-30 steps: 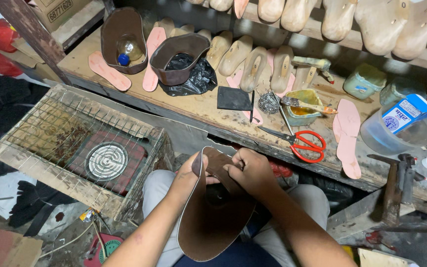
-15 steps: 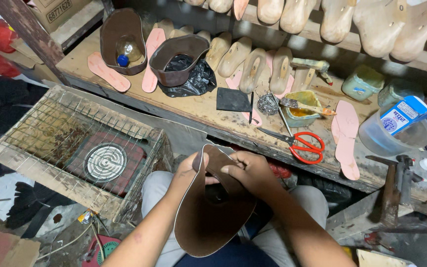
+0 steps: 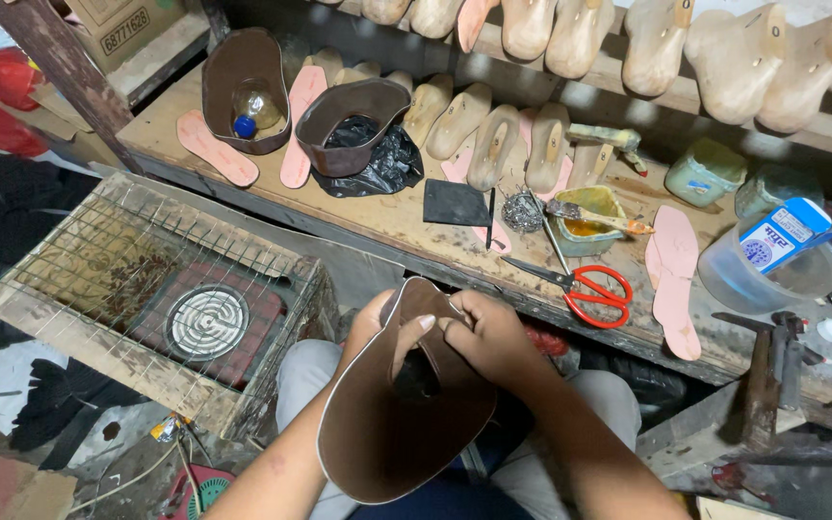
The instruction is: The person stitches a brown shoe sole by hand using a needle and thread, then trims the thread with scissors and applies glue to the edge with a brush. The work is performed while sitting on the floor in a workshop.
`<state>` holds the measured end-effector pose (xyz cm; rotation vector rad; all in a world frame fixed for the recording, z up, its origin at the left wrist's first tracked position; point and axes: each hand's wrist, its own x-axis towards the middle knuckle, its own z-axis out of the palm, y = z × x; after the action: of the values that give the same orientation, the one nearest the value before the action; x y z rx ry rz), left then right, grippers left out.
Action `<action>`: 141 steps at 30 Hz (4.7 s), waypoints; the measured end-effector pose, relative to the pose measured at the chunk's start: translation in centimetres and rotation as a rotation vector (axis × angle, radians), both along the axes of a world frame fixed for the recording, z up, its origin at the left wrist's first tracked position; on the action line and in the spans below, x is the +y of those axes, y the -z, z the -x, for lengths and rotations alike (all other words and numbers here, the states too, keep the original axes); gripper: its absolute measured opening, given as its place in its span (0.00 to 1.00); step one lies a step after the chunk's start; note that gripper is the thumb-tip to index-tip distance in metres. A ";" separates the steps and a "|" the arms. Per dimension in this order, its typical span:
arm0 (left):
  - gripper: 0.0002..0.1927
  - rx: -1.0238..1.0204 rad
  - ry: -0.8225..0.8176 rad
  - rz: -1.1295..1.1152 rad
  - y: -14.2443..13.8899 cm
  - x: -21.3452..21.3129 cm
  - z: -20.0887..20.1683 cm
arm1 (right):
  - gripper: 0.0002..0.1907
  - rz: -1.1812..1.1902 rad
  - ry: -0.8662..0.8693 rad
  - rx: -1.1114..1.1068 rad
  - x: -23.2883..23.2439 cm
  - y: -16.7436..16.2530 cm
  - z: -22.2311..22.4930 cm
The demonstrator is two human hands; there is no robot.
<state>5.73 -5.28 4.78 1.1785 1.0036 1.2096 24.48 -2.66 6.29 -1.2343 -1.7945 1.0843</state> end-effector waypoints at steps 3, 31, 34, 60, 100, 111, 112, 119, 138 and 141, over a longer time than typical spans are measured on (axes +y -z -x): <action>0.13 -0.009 -0.008 -0.095 -1.0 -0.9 0.4 | 0.11 0.288 -0.014 0.215 0.2 0.8 0.2; 0.15 0.004 0.175 -0.059 2.2 1.3 1.5 | 0.10 0.013 -0.008 -0.028 1.4 2.9 -0.2; 0.13 0.171 0.068 -0.156 2.1 1.6 1.2 | 0.13 0.065 -0.048 0.045 1.4 3.5 -0.3; 0.25 1.299 0.453 -0.044 -4.7 4.9 2.1 | 0.24 0.093 -0.434 -0.336 3.8 1.1 -0.9; 0.11 0.391 -0.129 -0.354 0.4 -2.4 -0.9 | 0.17 0.024 0.166 0.178 -1.5 5.9 0.6; 0.09 -0.097 0.045 0.010 6.8 2.3 -1.8 | 0.16 -0.215 0.164 -0.125 -3.1 4.7 1.4; 0.08 -0.102 0.075 -0.011 7.0 2.4 -1.6 | 0.17 -0.113 0.169 -0.085 -3.0 4.9 1.3; 0.03 0.105 0.029 -0.375 8.1 2.7 -1.1 | 0.14 0.317 0.000 0.413 -0.9 6.3 -0.2; 0.03 0.416 0.191 -0.412 -3.7 -2.3 -1.0 | 0.20 0.236 -0.177 0.379 1.1 9.4 -1.2; 0.06 0.546 0.098 -0.758 -3.8 -3.1 -0.3 | 0.14 0.173 -0.075 0.063 1.3 9.2 -1.2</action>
<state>6.08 -8.34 8.56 2.2137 0.8670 1.2529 25.68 -1.40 -2.86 -1.2267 -1.7412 1.3296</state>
